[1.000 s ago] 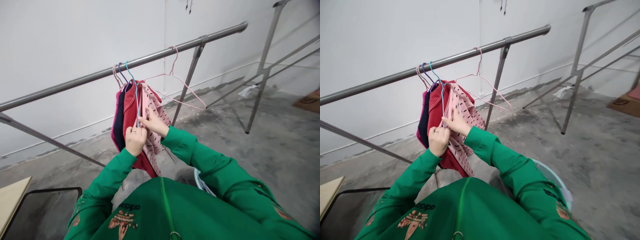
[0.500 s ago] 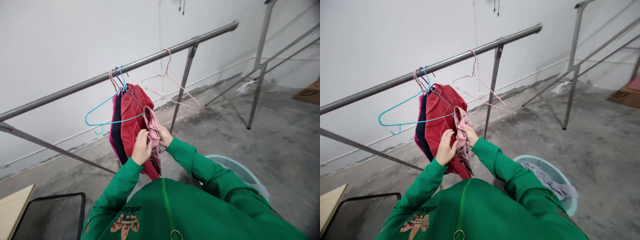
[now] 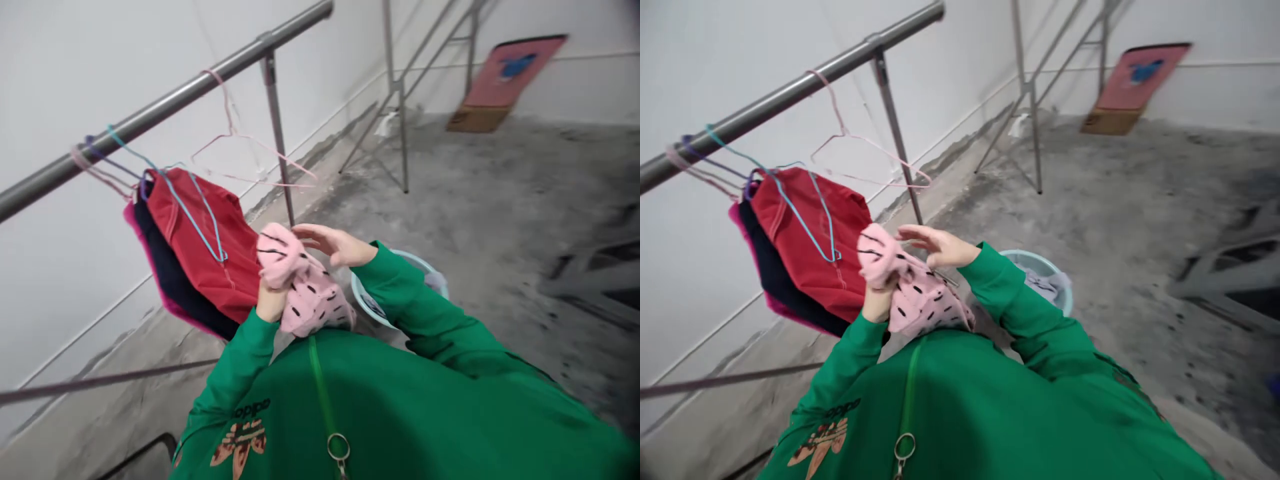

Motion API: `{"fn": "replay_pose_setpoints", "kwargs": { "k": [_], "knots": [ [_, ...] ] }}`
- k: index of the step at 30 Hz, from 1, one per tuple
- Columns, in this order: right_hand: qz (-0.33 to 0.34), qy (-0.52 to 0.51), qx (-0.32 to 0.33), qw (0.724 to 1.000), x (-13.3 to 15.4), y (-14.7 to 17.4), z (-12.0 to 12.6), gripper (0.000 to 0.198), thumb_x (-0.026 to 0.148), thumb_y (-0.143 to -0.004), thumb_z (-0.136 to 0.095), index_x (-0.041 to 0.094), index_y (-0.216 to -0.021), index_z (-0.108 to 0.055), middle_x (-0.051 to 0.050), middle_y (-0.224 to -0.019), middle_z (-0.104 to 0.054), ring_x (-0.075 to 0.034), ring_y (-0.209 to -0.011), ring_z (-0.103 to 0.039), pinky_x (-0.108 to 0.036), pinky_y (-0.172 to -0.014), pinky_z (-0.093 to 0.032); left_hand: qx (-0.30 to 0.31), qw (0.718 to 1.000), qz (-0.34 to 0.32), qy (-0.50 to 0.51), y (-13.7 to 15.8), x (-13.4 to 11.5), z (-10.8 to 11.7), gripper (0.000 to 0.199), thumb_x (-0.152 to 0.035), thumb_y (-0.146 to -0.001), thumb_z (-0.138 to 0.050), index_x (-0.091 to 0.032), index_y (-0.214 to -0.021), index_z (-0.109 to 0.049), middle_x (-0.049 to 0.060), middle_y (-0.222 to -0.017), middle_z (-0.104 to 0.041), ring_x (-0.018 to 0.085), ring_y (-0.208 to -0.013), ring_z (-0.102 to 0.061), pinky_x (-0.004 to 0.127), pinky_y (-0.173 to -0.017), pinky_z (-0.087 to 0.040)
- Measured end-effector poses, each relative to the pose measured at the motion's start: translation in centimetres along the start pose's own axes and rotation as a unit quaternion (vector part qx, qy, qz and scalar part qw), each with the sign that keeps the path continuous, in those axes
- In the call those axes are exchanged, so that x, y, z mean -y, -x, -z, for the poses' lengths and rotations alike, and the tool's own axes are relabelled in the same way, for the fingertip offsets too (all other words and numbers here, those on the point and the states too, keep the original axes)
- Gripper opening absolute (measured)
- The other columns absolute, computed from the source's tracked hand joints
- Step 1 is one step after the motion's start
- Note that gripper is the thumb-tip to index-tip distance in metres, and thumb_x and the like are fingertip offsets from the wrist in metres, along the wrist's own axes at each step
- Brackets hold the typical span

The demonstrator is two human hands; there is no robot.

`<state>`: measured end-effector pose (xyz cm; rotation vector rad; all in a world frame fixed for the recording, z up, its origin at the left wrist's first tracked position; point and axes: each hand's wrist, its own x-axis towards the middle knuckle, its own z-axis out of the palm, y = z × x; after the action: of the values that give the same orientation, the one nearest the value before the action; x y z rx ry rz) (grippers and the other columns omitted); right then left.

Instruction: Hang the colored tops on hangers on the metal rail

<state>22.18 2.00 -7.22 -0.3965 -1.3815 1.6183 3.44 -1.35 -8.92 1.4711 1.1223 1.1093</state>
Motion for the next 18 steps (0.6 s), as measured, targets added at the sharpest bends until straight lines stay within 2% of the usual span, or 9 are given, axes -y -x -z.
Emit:
{"fn": "replay_pose_setpoints", "kwargs": {
  "k": [2, 3, 5, 7, 9, 11, 13, 16, 18],
  "knots": [
    [-0.011, 0.109, -0.013, 0.994, -1.7, 2.9, 0.3, 0.106, 0.040, -0.041, -0.090, 0.024, -0.137, -0.047, -0.008, -0.144, -0.044, -0.022, -0.131, -0.044, -0.033, -0.108, -0.036, -0.032, 0.996, -0.002, 0.079, -0.4, -1.1, -1.3, 0.043, -0.052, -0.081, -0.060, -0.017, -0.106, -0.067, 0.007, -0.111, -0.070, 0.024, -0.109, -0.063, 0.037, -0.099, -0.051],
    [-0.036, 0.148, -0.025, 0.988, -2.8, 4.4, 0.1, 0.106, 0.039, -0.043, -0.089, 0.025, -0.139, -0.045, -0.009, -0.144, -0.045, -0.023, -0.129, -0.047, -0.034, -0.106, -0.039, -0.039, 0.993, 0.001, 0.108, -0.6, -1.6, -2.1, 0.045, -0.054, -0.080, -0.062, -0.017, -0.105, -0.066, 0.008, -0.110, -0.070, 0.024, -0.110, -0.063, 0.037, -0.098, -0.051],
    [-0.081, 0.180, -0.103, 0.975, -4.4, 7.2, -0.5, 0.085, 0.043, -0.054, -0.083, 0.021, -0.131, -0.054, -0.010, -0.128, -0.060, -0.023, -0.113, -0.059, -0.036, -0.098, -0.047, -0.006, 0.992, 0.003, 0.123, -0.9, -2.3, -3.7, 0.050, -0.055, -0.076, -0.066, -0.015, -0.105, -0.064, 0.009, -0.112, -0.068, 0.025, -0.114, -0.060, 0.037, -0.101, -0.048],
    [-0.098, 0.180, -0.201, 0.958, -4.0, 9.6, -0.3, 0.063, 0.046, -0.057, -0.080, 0.018, -0.111, -0.066, -0.009, -0.105, -0.070, -0.023, -0.096, -0.066, -0.039, -0.090, -0.052, 0.067, 0.993, -0.005, 0.099, -0.8, -2.8, -4.9, 0.056, -0.055, -0.075, -0.068, -0.016, -0.114, -0.059, 0.011, -0.120, -0.064, 0.024, -0.117, -0.057, 0.037, -0.104, -0.045],
    [-0.074, 0.176, -0.301, 0.934, -1.0, 11.7, 0.7, 0.049, 0.043, -0.050, -0.083, 0.017, -0.090, -0.071, -0.007, -0.090, -0.073, -0.024, -0.087, -0.067, -0.041, -0.086, -0.054, 0.143, 0.987, -0.020, 0.076, -0.5, -3.1, -5.1, 0.064, -0.054, -0.075, -0.068, -0.020, -0.125, -0.049, 0.014, -0.132, -0.054, 0.023, -0.117, -0.056, 0.036, -0.098, -0.049],
    [-0.021, 0.179, -0.398, 0.900, 3.9, 13.4, 2.3, 0.045, 0.041, -0.044, -0.086, 0.018, -0.080, -0.070, -0.006, -0.085, -0.073, -0.024, -0.086, -0.067, -0.042, -0.085, -0.054, 0.220, 0.974, -0.018, 0.048, 0.1, -3.1, -4.5, 0.062, -0.052, -0.077, -0.066, -0.021, -0.127, -0.044, 0.016, -0.137, -0.048, 0.022, -0.113, -0.058, 0.034, -0.087, -0.053],
    [0.036, 0.183, -0.455, 0.871, 9.3, 14.5, 3.7, 0.047, 0.042, -0.046, -0.087, 0.017, -0.082, -0.071, -0.009, -0.094, -0.073, -0.026, -0.094, -0.066, -0.043, -0.089, -0.052, 0.270, 0.963, 0.008, 0.011, 0.9, -3.0, -3.5, 0.050, -0.050, -0.081, -0.062, -0.019, -0.119, -0.049, 0.016, -0.129, -0.054, 0.020, -0.103, -0.063, 0.032, -0.082, -0.055],
    [0.091, 0.253, -0.492, 0.828, 15.5, 15.1, 5.1, 0.045, 0.042, -0.056, -0.083, 0.015, -0.090, -0.071, -0.014, -0.117, -0.066, -0.026, -0.108, -0.063, -0.043, -0.091, -0.049, 0.268, 0.961, 0.052, -0.053, 2.3, -2.5, -1.8, 0.041, -0.049, -0.083, -0.059, -0.015, -0.105, -0.057, 0.013, -0.104, -0.066, 0.019, -0.088, -0.067, 0.033, -0.080, -0.055],
    [0.094, 0.306, -0.481, 0.817, 17.5, 15.1, 5.8, 0.042, 0.039, -0.064, -0.079, 0.014, -0.096, -0.071, -0.015, -0.123, -0.063, -0.026, -0.113, -0.060, -0.043, -0.092, -0.047, 0.237, 0.966, 0.075, -0.074, 3.1, -2.1, -0.9, 0.042, -0.050, -0.081, -0.060, -0.014, -0.102, -0.060, 0.011, -0.096, -0.069, 0.020, -0.085, -0.068, 0.034, -0.080, -0.055]
  ]
}}
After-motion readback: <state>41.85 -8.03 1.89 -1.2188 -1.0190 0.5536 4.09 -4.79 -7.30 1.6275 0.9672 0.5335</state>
